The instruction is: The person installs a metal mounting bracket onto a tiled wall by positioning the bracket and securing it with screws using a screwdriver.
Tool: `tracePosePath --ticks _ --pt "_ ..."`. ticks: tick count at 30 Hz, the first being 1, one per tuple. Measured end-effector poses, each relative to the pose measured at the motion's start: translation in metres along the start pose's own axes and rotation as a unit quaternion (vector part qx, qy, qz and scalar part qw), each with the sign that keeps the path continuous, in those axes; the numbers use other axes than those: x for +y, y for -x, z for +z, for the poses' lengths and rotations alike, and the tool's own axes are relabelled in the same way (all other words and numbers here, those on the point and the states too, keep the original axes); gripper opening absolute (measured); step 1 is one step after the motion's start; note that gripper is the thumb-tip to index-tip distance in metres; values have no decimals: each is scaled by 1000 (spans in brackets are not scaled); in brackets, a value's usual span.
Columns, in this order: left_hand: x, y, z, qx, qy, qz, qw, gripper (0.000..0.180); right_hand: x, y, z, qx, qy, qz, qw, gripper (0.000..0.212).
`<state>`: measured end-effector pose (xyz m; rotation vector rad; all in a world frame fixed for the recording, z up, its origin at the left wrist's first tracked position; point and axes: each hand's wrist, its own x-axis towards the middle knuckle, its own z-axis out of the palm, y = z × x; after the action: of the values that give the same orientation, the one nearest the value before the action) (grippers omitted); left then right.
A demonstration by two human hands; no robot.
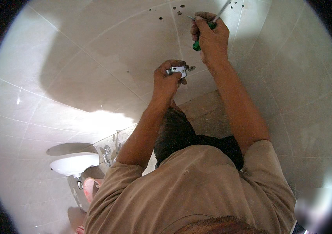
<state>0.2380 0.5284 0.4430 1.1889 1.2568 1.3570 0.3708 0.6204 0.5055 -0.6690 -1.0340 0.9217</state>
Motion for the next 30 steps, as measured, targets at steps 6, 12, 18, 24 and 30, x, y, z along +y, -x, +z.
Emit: tracePosePath --ticks 6,12,18,24,30 --pt "-17 14 -18 2 103 -90 991 30 7 -17 10 -52 203 -73 975 17" --pt "-73 46 -42 9 139 -156 978 30 -7 -9 28 -42 287 -110 951 22" --pt "-107 76 -59 7 102 -171 980 31 3 -27 27 -7 485 -323 813 26" --pt "-119 90 -73 67 127 -223 964 27 -13 -21 34 -63 492 -268 826 11" --pt "-127 91 -70 38 42 -196 979 25 -22 -31 19 -108 458 -255 845 11"
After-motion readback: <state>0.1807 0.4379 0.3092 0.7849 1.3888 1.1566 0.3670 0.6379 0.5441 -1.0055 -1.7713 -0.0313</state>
